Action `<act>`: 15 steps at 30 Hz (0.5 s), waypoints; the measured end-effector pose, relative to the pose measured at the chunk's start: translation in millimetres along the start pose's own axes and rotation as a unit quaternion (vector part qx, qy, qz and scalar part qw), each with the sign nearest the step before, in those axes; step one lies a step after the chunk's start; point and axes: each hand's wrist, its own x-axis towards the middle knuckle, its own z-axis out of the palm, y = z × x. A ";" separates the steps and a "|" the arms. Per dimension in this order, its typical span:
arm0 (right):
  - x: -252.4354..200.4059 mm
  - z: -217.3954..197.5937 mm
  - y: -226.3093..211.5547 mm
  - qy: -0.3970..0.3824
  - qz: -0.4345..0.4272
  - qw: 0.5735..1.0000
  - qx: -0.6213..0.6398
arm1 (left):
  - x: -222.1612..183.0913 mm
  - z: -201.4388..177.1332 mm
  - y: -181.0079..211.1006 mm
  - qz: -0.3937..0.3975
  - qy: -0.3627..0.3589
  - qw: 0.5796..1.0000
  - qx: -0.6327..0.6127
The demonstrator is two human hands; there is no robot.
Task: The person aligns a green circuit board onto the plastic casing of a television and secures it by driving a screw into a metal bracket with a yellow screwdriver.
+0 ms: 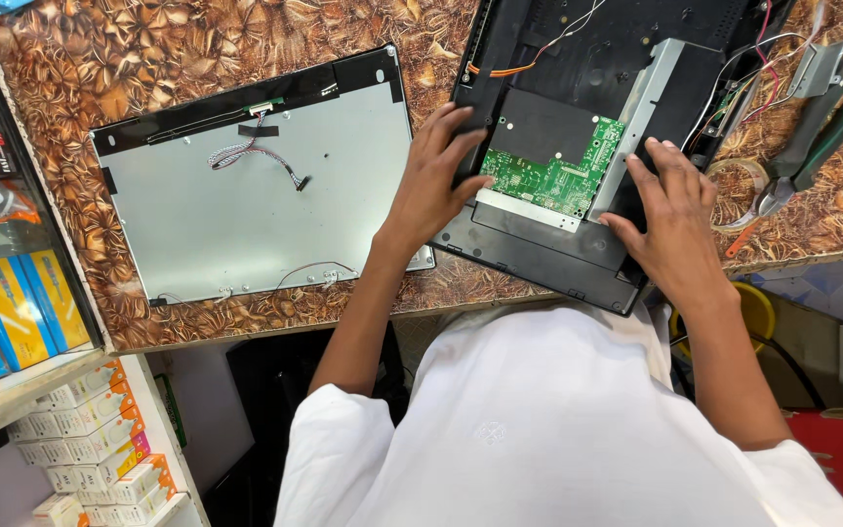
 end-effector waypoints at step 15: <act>75.3 35.6 7.9 0.088 -0.138 0.985 0.058 | -54.7 58.7 24.3 -0.079 0.114 0.990 0.007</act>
